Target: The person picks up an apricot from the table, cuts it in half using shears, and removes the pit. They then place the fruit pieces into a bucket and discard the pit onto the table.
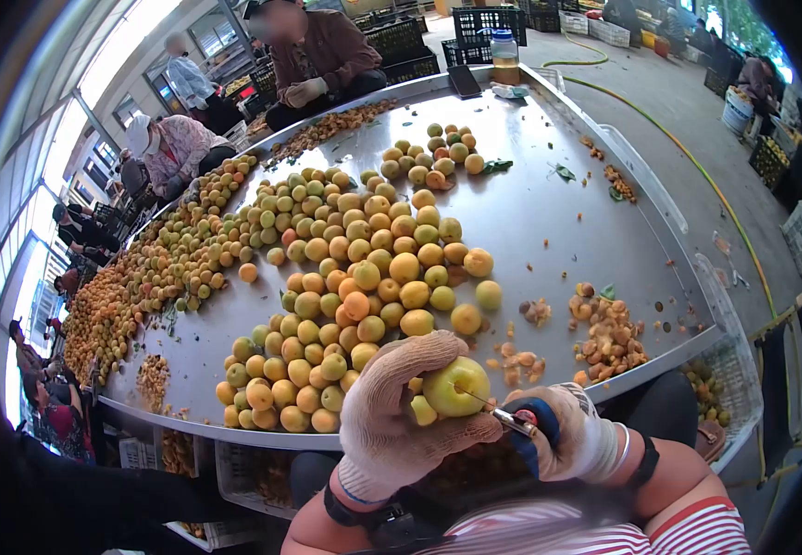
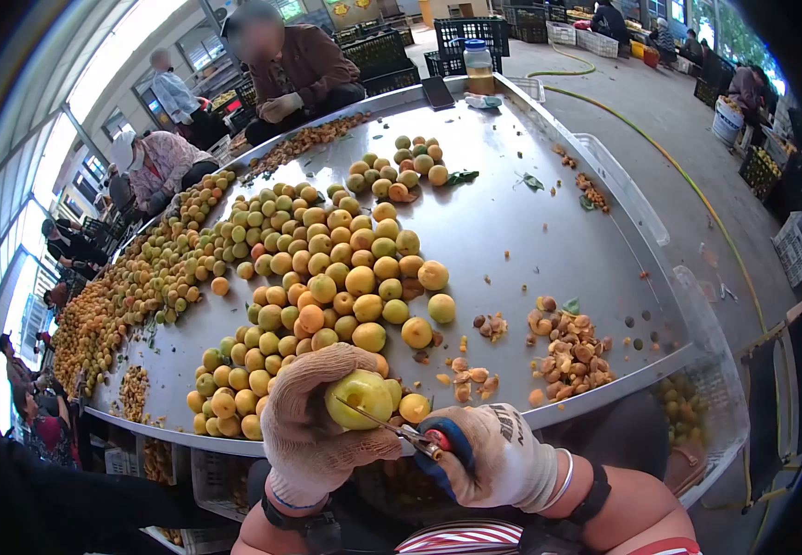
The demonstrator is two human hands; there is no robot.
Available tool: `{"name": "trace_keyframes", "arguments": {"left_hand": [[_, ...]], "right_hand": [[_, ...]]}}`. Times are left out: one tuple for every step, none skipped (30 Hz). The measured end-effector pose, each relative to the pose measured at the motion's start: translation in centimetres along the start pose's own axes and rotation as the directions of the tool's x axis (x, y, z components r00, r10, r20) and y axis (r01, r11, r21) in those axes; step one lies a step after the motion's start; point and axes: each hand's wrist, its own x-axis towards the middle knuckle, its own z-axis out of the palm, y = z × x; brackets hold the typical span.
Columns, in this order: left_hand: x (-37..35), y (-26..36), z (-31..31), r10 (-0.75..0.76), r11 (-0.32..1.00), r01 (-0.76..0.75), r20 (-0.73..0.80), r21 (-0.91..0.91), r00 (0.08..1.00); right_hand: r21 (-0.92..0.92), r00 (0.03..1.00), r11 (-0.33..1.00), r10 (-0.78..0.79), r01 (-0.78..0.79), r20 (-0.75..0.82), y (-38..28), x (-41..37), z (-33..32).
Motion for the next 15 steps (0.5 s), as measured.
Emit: {"name": "trace_keyframes", "arguments": {"left_hand": [[-0.1, 0.0, 0.0, 0.018, 0.999, -0.017, -0.014, 0.048, 1.000], [-0.1, -0.1, 0.0, 0.037, 0.995, -0.034, -0.027, 0.097, 0.999], [-0.2, -0.1, 0.1, 0.038, 0.995, -0.036, -0.027, 0.098, 0.999], [-0.2, -0.2, 0.2, 0.037, 0.995, -0.033, -0.043, 0.094, 0.998], [-0.3, -0.2, 0.3, 0.036, 0.995, -0.030, -0.060, 0.090, 0.998], [-0.4, -0.3, 0.4, 0.038, 0.995, -0.033, -0.060, 0.090, 0.997], [-0.5, -0.3, 0.6, 0.035, 0.998, -0.031, -0.078, 0.054, 0.996], [-0.6, -0.4, 0.7, 0.032, 0.999, -0.030, -0.096, 0.018, 0.995], [-0.6, -0.5, 0.8, 0.034, 0.999, -0.032, -0.096, 0.019, 0.995], [-0.7, -0.6, 1.0, -0.005, 0.997, -0.003, -0.101, -0.082, 0.995], [-0.8, -0.6, 1.2, -0.044, 0.983, 0.025, -0.102, -0.183, 0.994], [-0.8, -0.5, 1.6, -0.041, 0.983, 0.022, -0.103, -0.181, 0.994], [-0.9, -0.2, 2.2, -0.160, 0.896, 0.095, -0.116, -0.433, 0.980], [-0.9, -0.1, 2.5, -0.276, 0.740, 0.148, -0.096, -0.657, 0.956], [-0.9, 0.0, 2.7, -0.274, 0.741, 0.147, -0.096, -0.655, 0.957]], "right_hand": [[0.018, 1.000, 1.000, 0.020, -0.020, 0.003, 0.1, 0.0, 0.1], [0.017, 1.000, 1.000, 0.019, -0.019, 0.003, 0.0, 0.1, 0.1], [-0.071, 0.999, 0.997, -0.033, 0.031, -0.025, -0.2, 0.4, 0.1], [-0.160, 0.995, 0.984, -0.085, 0.077, -0.048, -0.3, 0.5, 0.2], [-0.161, 0.995, 0.984, -0.086, 0.078, -0.048, -0.3, 0.6, 0.2], [-0.217, 0.992, 0.972, -0.110, 0.093, -0.064, -0.2, 0.6, 0.3], [-0.273, 0.988, 0.956, -0.134, 0.108, -0.079, -0.2, 0.6, 0.4], [-0.273, 0.987, 0.956, -0.136, 0.110, -0.080, -0.1, 0.6, 0.5], [-0.311, 0.981, 0.942, -0.166, 0.128, -0.099, 0.0, 0.6, 0.8], [-0.349, 0.974, 0.926, -0.196, 0.145, -0.116, 0.1, 0.6, 1.0], [-0.349, 0.973, 0.926, -0.199, 0.148, -0.115, 0.2, 0.6, 1.1], [-0.345, 0.974, 0.928, -0.193, 0.141, -0.119, 0.4, 0.6, 1.3], [-0.342, 0.975, 0.930, -0.187, 0.135, -0.124, 0.5, 0.7, 1.4], [-0.342, 0.974, 0.930, -0.190, 0.138, -0.124, 0.5, 0.8, 1.6], [-0.365, 0.972, 0.922, -0.190, 0.128, -0.139, 0.5, 0.8, 1.9]]}}
